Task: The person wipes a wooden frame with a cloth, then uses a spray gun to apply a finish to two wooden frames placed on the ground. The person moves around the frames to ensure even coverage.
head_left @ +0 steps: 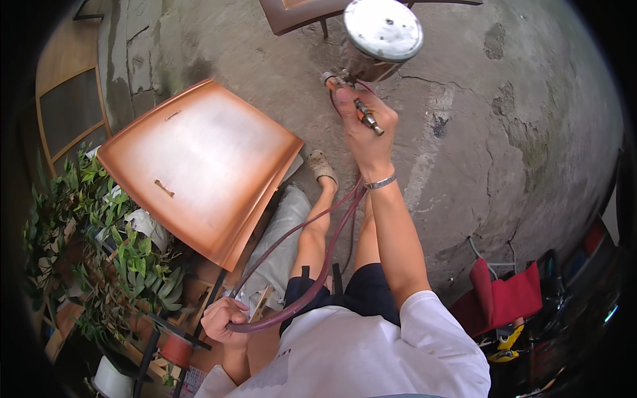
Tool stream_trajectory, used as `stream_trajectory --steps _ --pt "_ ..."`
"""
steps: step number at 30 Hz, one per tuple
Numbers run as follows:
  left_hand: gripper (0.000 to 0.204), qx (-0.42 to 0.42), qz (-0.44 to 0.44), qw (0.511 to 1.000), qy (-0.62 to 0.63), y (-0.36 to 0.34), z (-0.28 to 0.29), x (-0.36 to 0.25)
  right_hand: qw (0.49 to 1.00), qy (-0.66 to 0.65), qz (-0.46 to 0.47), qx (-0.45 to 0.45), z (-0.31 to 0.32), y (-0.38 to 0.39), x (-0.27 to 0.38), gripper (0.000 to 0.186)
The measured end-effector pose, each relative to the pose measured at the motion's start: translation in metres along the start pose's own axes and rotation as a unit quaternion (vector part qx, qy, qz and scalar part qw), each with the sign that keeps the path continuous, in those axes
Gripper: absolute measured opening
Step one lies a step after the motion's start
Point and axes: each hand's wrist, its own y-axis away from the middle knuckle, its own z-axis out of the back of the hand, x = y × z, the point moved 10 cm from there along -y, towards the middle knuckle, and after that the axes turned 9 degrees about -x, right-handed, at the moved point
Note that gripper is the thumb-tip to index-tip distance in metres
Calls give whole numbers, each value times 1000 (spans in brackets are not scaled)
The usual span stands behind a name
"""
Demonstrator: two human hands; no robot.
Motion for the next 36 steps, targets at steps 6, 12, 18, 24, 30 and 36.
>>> stream_trajectory --steps 6,12,18,24,30,36 --pt "36 61 -19 998 -27 -7 -47 -28 990 59 -3 -126 127 -86 -53 47" --pt "43 109 -30 993 -16 -7 -95 -54 969 63 8 -239 242 -167 -77 55" --pt "50 139 -53 988 -34 -10 -123 -75 933 90 8 -348 328 -207 -87 60" --pt "54 84 -31 996 -7 -3 -95 -59 952 70 -38 -296 277 -160 -104 59" --pt "55 0 -10 1000 7 2 -38 -38 980 -36 -74 -183 152 -65 -76 54" --pt "41 -38 -21 999 18 10 8 -21 994 -26 -56 -89 53 10 -57 52"
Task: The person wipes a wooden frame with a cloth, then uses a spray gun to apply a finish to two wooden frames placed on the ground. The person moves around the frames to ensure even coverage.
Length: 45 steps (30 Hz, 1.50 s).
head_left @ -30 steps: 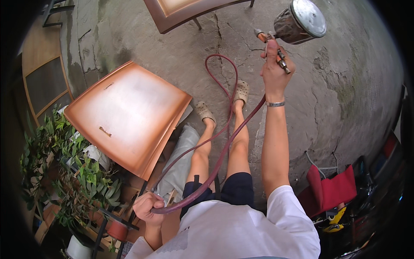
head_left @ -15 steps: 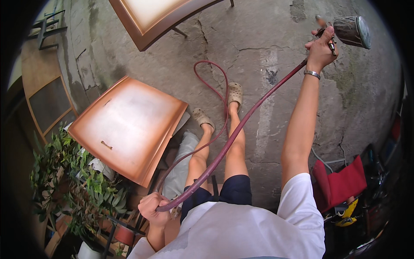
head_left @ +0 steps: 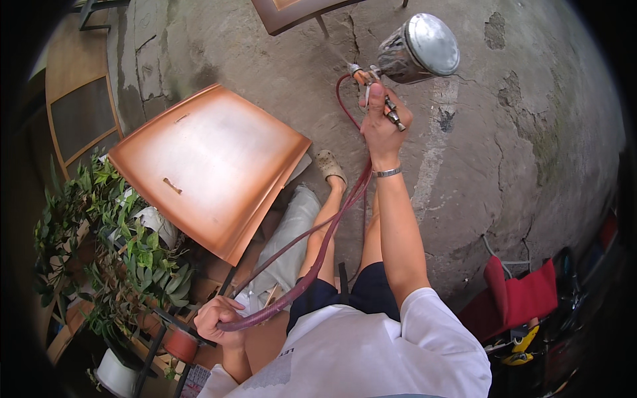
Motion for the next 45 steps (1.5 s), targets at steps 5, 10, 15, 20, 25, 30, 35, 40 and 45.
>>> stream_trajectory --steps 5,10,15,20,25,30,35,40,45 --pt "42 -22 14 1000 11 9 18 14 996 -37 42 65 -55 55 29 38" --pt "44 -17 7 1000 9 13 17 16 987 -85 37 133 -89 81 34 27" --pt "41 2 1 1000 2 9 0 6 995 -16 39 92 -76 41 10 26" --pt "42 29 -22 999 -7 4 -27 -10 996 8 92 7 -31 -26 2 36" --pt "42 50 -35 998 -8 -3 -57 -28 991 50 112 -58 24 -88 -17 35" --pt "43 81 -50 995 -16 -14 -92 -53 990 58 78 -101 80 -152 -42 48" --pt "41 102 -51 993 -15 -17 -118 -69 983 44 76 -162 139 -215 -46 51" --pt "44 122 -42 991 -25 -19 -135 -72 963 89 86 -239 206 -273 -34 58" --pt "48 113 -73 991 3 -22 -131 -72 964 79 73 -244 212 -266 -17 63"
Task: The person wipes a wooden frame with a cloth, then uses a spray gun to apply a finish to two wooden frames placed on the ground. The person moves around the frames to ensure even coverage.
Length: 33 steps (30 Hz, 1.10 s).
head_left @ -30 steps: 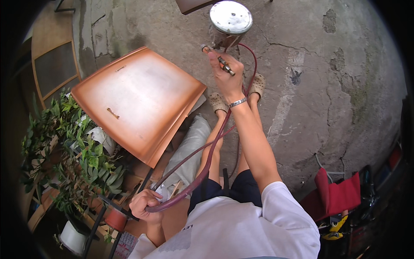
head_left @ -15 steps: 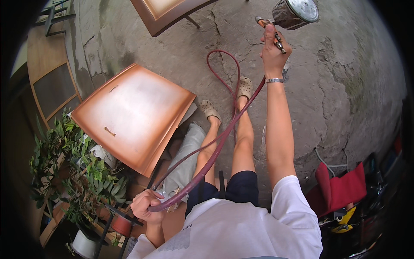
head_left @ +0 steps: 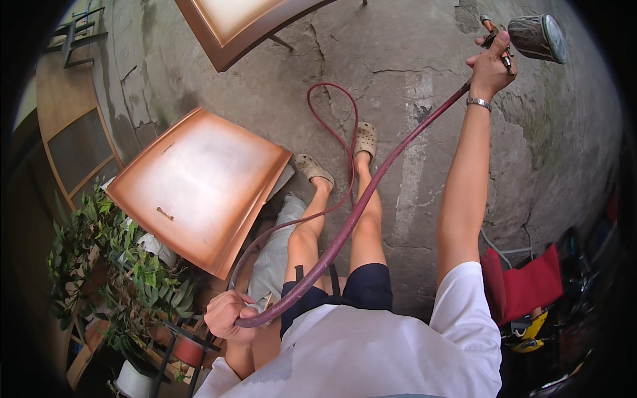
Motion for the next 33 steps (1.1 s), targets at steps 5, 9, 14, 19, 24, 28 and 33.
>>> stream_trajectory --steps 5,9,14,19,24,28,33 --pt "53 -54 -3 998 33 -6 36 10 991 -26 -44 127 -20 120 23 54" --pt "54 -90 0 995 52 -5 75 26 975 -51 -62 207 -34 229 57 50" --pt "54 -112 14 992 54 0 120 45 957 -67 -30 281 -52 343 120 30" --pt "53 -125 -12 988 86 -5 153 55 924 -128 -59 355 -68 411 182 28" --pt "49 -133 -63 985 92 -26 170 46 952 -60 -22 298 -75 370 190 39" --pt "46 -117 -69 986 97 -52 159 35 973 5 -43 228 -60 275 150 48" --pt "50 -56 -70 994 59 -91 117 10 990 39 -57 121 -28 147 117 49"
